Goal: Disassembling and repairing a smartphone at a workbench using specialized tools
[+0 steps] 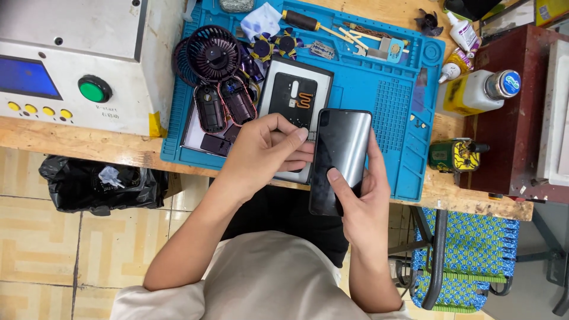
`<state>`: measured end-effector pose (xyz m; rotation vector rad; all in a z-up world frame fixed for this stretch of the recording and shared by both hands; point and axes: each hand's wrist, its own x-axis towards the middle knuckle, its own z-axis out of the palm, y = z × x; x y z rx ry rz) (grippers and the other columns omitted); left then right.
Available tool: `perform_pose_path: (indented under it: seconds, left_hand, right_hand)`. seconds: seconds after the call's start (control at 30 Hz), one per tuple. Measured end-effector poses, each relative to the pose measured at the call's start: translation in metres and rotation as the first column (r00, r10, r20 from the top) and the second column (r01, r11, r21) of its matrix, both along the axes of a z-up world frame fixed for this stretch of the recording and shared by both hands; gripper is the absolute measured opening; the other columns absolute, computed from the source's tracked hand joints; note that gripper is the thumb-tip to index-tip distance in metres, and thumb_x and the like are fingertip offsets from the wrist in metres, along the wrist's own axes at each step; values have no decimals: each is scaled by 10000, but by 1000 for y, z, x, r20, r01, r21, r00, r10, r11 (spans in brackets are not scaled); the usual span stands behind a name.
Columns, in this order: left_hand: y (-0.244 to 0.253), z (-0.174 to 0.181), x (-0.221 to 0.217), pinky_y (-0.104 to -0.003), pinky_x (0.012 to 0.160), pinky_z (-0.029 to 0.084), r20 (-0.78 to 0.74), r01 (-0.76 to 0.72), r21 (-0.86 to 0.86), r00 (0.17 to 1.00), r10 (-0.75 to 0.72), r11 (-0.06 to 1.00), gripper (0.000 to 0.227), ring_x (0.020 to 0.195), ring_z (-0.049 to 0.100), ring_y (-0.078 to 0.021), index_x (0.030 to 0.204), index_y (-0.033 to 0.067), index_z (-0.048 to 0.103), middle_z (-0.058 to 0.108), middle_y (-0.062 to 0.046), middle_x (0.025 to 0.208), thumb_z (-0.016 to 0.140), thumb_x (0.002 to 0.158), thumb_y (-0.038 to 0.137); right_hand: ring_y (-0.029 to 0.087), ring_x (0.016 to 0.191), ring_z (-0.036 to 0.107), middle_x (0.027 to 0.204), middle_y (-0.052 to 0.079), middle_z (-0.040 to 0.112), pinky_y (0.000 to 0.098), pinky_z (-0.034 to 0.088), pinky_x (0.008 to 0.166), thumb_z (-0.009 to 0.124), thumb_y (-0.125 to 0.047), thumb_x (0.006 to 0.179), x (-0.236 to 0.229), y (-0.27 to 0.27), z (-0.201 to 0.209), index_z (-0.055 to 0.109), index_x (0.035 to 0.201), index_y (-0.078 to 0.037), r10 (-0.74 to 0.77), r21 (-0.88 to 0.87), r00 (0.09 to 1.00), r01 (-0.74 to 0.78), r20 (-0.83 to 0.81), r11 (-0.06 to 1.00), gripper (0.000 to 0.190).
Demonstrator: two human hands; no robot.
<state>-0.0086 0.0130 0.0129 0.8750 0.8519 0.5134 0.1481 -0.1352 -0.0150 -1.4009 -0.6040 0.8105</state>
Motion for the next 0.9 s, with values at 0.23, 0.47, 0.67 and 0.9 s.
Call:
perform_pose_path:
  seconds: [0.23,0.47,0.67,0.9]
  left_hand:
    - [0,3,-4,-465,879,744,-10,23,-17,1000,-23,1000,272,1001,895,-347,1154,-8,702,877,-319,1111,776,1072,239]
    - [-3,1,-8,-515,909,742,9,13,-31,1000,-13,999,242,1032,887,-401,1175,17,644,866,-355,1148,717,1108,238]
    - [-4,12,-20,-460,784,750,-80,-2,4,997,2,1000,234,864,890,-368,1181,10,629,869,-326,1022,680,1132,232]
    - [2,24,-27,-299,389,678,-518,165,260,855,-6,951,254,398,753,-206,1092,5,806,809,-170,632,741,1103,251]
  right_hand:
    - [335,1064,831,1301,271,787,513,766,810,782,68,977,-1,0,-3,365,1819,-88,13,12,995,-12,-100,1000,952]
    - [319,1045,835,1297,259,791,492,773,794,780,55,993,0,-1,-12,348,1823,-82,8,27,995,-5,-100,1000,946]
    - [379,1028,848,1317,274,785,550,775,776,754,58,1013,8,0,-3,345,1820,-87,9,56,991,-2,-133,998,916]
    - [435,1034,853,1339,291,776,584,764,777,713,84,1035,24,-7,-3,366,1813,-90,-13,80,982,29,-188,996,870]
